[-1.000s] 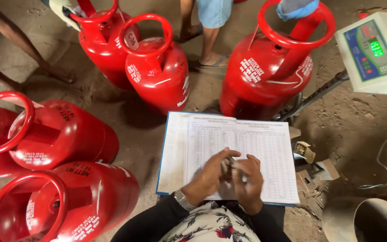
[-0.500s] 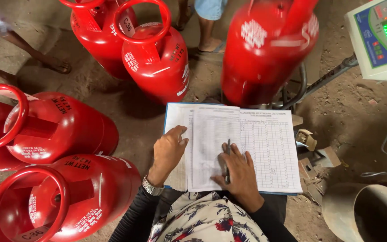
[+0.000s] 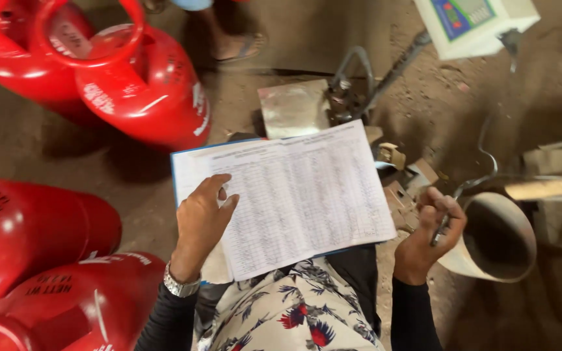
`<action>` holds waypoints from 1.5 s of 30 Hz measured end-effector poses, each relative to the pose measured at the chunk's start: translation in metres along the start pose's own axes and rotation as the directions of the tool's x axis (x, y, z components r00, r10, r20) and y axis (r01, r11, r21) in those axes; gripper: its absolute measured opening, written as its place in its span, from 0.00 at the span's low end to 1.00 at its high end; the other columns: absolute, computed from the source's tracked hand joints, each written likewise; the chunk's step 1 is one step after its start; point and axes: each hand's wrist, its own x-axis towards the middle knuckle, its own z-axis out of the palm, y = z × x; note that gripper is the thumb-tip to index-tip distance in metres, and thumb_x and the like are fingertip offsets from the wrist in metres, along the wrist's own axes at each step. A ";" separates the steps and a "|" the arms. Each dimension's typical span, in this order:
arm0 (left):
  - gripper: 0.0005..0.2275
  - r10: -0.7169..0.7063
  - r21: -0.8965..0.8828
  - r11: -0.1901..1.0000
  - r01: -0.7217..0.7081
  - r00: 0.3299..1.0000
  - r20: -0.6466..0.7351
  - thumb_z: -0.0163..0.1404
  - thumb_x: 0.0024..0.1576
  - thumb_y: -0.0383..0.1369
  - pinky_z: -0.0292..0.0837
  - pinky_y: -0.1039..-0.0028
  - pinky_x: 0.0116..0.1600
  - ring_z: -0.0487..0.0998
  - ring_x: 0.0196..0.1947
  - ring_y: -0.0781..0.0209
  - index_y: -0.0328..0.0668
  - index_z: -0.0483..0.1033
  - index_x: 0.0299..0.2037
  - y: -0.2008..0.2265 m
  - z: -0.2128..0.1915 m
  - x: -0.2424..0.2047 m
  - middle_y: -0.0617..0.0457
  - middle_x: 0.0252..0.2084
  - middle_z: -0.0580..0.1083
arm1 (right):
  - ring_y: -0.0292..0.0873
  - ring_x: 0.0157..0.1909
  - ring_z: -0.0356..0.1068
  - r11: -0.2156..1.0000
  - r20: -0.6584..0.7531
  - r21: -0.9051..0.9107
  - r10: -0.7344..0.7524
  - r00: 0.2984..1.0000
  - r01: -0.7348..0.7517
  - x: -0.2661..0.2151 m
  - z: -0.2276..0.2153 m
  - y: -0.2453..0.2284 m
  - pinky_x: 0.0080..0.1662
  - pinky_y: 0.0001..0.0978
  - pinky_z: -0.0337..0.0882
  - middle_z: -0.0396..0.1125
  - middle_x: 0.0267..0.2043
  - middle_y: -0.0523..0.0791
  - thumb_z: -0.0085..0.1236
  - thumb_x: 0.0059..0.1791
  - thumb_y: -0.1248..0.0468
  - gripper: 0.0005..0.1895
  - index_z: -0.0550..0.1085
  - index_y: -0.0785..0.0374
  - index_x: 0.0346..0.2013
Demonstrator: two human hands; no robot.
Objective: Logging weights of gas cylinders from a digital scale into a ledger.
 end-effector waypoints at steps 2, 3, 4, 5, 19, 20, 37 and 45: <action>0.18 0.079 -0.028 0.997 -0.078 0.996 0.038 0.61 0.51 0.32 0.74 0.61 0.37 0.80 0.35 0.48 0.45 0.77 0.52 0.009 0.013 0.011 0.51 0.38 0.78 | 0.43 0.53 0.71 0.998 0.003 0.067 -0.011 1.000 0.011 0.000 -0.002 -0.003 0.58 0.38 0.73 0.67 0.52 0.49 0.48 0.64 0.56 0.15 0.67 0.64 0.57; 0.18 0.144 -0.050 0.989 -0.141 0.988 0.058 0.61 0.51 0.33 0.75 0.61 0.38 0.81 0.37 0.48 0.44 0.76 0.53 0.012 0.019 0.015 0.50 0.40 0.78 | 0.44 0.53 0.74 0.988 0.020 0.152 -0.024 1.000 0.021 -0.001 -0.001 -0.003 0.59 0.40 0.76 0.70 0.53 0.49 0.45 0.64 0.49 0.20 0.69 0.62 0.59; 0.18 0.152 -0.052 0.987 -0.149 0.986 0.068 0.61 0.51 0.33 0.75 0.61 0.38 0.81 0.37 0.48 0.44 0.76 0.53 0.020 0.026 0.019 0.50 0.40 0.78 | 0.44 0.53 0.74 0.989 0.010 0.144 -0.023 1.000 0.021 -0.007 0.007 -0.002 0.59 0.40 0.76 0.70 0.53 0.49 0.45 0.64 0.49 0.20 0.69 0.62 0.59; 0.20 0.204 -0.081 0.977 -0.197 0.974 0.100 0.61 0.51 0.34 0.75 0.62 0.40 0.81 0.39 0.49 0.43 0.75 0.54 0.028 0.033 0.024 0.49 0.45 0.78 | 0.45 0.55 0.74 0.981 0.188 0.190 -0.011 0.982 -0.025 -0.012 0.016 0.000 0.56 0.38 0.77 0.70 0.56 0.50 0.42 0.63 0.48 0.23 0.70 0.63 0.59; 0.23 0.292 -0.052 0.956 -0.289 0.952 0.095 0.63 0.50 0.36 0.77 0.62 0.45 0.80 0.49 0.47 0.38 0.73 0.56 0.029 0.080 0.030 0.47 0.59 0.74 | 0.32 0.22 0.63 0.938 0.328 -0.342 0.168 0.930 -0.049 -0.014 0.032 0.044 0.26 0.27 0.62 0.67 0.22 0.42 0.58 0.47 0.72 0.02 0.73 0.69 0.30; 0.23 0.287 -0.053 0.958 -0.283 0.954 0.091 0.63 0.50 0.36 0.77 0.62 0.45 0.80 0.49 0.47 0.39 0.73 0.55 0.028 0.080 0.030 0.47 0.59 0.74 | 0.32 0.22 0.62 0.941 0.333 -0.337 0.147 0.931 -0.028 -0.013 0.033 0.042 0.25 0.27 0.62 0.66 0.21 0.42 0.57 0.48 0.73 0.03 0.73 0.69 0.29; 0.21 0.282 -0.055 0.959 -0.277 0.955 0.096 0.62 0.51 0.36 0.77 0.63 0.45 0.80 0.48 0.47 0.38 0.75 0.54 0.032 0.077 0.031 0.46 0.59 0.74 | 0.33 0.20 0.58 0.914 0.304 -0.399 0.203 0.931 -0.069 -0.010 0.035 0.043 0.25 0.29 0.57 0.61 0.18 0.42 0.55 0.48 0.73 0.07 0.69 0.69 0.25; 0.21 0.278 -0.049 0.961 -0.274 0.956 0.099 0.62 0.50 0.36 0.77 0.62 0.43 0.81 0.46 0.47 0.39 0.75 0.53 0.034 0.076 0.031 0.47 0.59 0.74 | 0.32 0.23 0.57 0.949 0.301 -0.282 0.226 0.926 -0.140 -0.008 0.036 0.035 0.28 0.28 0.58 0.60 0.21 0.42 0.53 0.51 0.71 0.09 0.69 0.69 0.26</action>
